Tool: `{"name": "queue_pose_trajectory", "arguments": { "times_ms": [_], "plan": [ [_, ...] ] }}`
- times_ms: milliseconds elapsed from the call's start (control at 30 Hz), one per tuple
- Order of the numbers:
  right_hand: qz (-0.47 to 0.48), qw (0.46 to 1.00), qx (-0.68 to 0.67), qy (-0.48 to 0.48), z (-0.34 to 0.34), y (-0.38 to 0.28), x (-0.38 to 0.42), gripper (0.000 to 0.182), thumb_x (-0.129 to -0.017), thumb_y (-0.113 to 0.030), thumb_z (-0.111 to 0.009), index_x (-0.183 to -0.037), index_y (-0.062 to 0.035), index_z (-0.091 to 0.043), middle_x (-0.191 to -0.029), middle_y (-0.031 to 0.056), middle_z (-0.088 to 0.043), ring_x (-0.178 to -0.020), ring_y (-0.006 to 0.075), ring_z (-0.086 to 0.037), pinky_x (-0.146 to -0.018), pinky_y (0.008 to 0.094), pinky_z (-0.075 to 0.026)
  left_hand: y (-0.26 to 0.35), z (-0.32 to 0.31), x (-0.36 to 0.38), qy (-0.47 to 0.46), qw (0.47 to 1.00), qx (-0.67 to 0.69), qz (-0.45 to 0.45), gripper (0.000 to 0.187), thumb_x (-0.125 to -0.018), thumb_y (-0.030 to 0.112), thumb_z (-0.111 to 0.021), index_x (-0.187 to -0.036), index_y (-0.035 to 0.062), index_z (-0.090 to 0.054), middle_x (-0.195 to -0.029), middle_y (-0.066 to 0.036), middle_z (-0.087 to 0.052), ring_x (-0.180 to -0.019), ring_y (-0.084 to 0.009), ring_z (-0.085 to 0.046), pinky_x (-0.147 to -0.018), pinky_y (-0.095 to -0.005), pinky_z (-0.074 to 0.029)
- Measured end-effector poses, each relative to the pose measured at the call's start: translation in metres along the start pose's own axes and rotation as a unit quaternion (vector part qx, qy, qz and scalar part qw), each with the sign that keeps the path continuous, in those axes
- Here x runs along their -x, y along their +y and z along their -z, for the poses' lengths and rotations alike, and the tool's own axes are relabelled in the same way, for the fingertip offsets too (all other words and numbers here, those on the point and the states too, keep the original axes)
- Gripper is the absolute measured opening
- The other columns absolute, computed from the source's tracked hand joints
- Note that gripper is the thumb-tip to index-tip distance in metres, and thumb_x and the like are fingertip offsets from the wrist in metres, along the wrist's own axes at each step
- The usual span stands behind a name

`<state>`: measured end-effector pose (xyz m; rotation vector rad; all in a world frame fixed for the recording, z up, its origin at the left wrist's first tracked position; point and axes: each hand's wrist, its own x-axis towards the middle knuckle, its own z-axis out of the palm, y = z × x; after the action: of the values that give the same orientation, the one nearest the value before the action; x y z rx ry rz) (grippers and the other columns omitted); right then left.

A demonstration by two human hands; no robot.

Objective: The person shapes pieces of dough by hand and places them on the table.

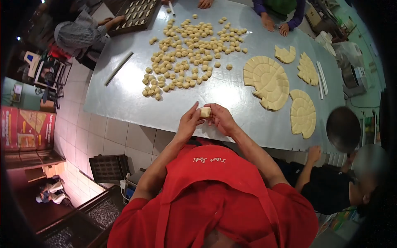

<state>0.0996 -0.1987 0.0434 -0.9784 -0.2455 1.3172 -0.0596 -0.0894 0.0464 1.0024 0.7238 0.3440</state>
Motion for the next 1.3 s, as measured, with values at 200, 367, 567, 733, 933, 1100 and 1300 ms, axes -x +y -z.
{"name": "queue_pose_trajectory", "arguments": {
  "times_ms": [200, 367, 567, 733, 933, 1100, 1300],
  "plan": [
    [0.297, 0.709, 0.634, 0.090, -0.021, -0.019, 0.016, 0.027, -0.101, -0.018, -0.075, -0.123, -0.0012, -0.071, -0.105, 0.0117, -0.077, -0.087, 0.0163, -0.075, -0.074, 0.0337, -0.062, 0.011, -0.011, -0.019, 0.053, 0.979, -0.176, -0.090, 0.041, -0.110, 0.033, -0.065, -0.131, -0.0018, -0.071, -0.086, -0.009, -0.078, -0.075, -0.0143, -0.074, -0.067, -0.0307, -0.061],
    [0.186, 0.842, 0.494, 0.112, -0.039, -0.027, 0.017, 0.026, -0.101, -0.017, -0.076, -0.122, -0.0009, -0.073, -0.107, 0.0140, -0.079, -0.094, 0.0160, -0.077, -0.082, 0.0334, -0.062, 0.025, -0.036, -0.024, 0.082, 0.967, -0.237, -0.053, 0.041, -0.111, 0.037, -0.062, -0.098, -0.0002, -0.070, -0.077, -0.008, -0.072, -0.065, -0.0138, -0.064, -0.061, -0.0312, -0.053],
    [0.049, 0.994, 0.077, 0.054, -0.019, -0.026, 0.011, 0.023, -0.098, -0.012, -0.077, -0.114, 0.0052, -0.074, -0.099, 0.0104, -0.077, -0.084, 0.0163, -0.074, -0.074, 0.0302, -0.060, 0.035, -0.060, -0.023, 0.168, 0.934, -0.276, -0.149, 0.044, -0.106, 0.037, -0.069, -0.084, -0.0009, -0.066, -0.071, -0.018, -0.066, -0.061, -0.0238, -0.063, -0.062, -0.0430, -0.052],
    [-0.174, 0.938, 0.009, -0.300, 0.014, -0.071, 0.032, 0.020, -0.096, -0.015, -0.082, -0.106, 0.0026, -0.077, -0.092, 0.0045, -0.073, -0.078, 0.0128, -0.066, -0.071, 0.0273, -0.055, 0.001, -0.009, -0.050, 0.235, 0.861, -0.407, -0.192, 0.051, -0.098, 0.048, -0.076, -0.092, -0.0011, -0.064, -0.082, -0.024, -0.070, -0.083, -0.0459, -0.069, -0.074, -0.0511, -0.054],
    [0.185, 0.769, 0.577, 0.201, 0.083, -0.036, 0.064, 0.013, -0.090, -0.014, -0.080, -0.096, -0.0034, -0.075, -0.085, 0.0109, -0.069, -0.079, 0.0266, -0.068, -0.077, 0.0378, -0.056, -0.005, 0.086, 0.006, 0.187, 0.720, -0.640, -0.192, 0.023, -0.103, 0.024, -0.065, -0.118, 0.0070, -0.063, -0.110, -0.016, -0.068, -0.104, -0.0371, -0.062, -0.090, -0.0516, -0.046],
    [0.387, 0.618, 0.684, 0.011, 0.067, 0.022, 0.044, 0.021, -0.078, -0.006, -0.071, -0.099, -0.0060, -0.066, -0.092, 0.0132, -0.065, -0.092, 0.0355, -0.061, -0.087, 0.0436, -0.051, -0.022, 0.024, -0.013, -0.026, 0.752, -0.580, -0.310, 0.036, -0.098, 0.015, -0.065, -0.132, 0.0080, -0.061, -0.119, -0.015, -0.062, -0.115, -0.0354, -0.060, -0.098, -0.0505, -0.045],
    [0.399, 0.547, 0.731, 0.087, 0.084, -0.017, -0.042, 0.015, -0.083, -0.006, -0.064, -0.097, -0.0089, -0.067, -0.083, 0.0146, -0.063, -0.083, 0.0385, -0.061, -0.082, 0.0523, -0.050, 0.012, 0.045, -0.081, 0.006, 0.716, -0.595, -0.366, 0.035, -0.097, 0.006, -0.059, -0.131, 0.0083, -0.062, -0.109, -0.014, -0.063, -0.104, -0.0360, -0.062, -0.091, -0.0480, -0.049]
  ]
}}
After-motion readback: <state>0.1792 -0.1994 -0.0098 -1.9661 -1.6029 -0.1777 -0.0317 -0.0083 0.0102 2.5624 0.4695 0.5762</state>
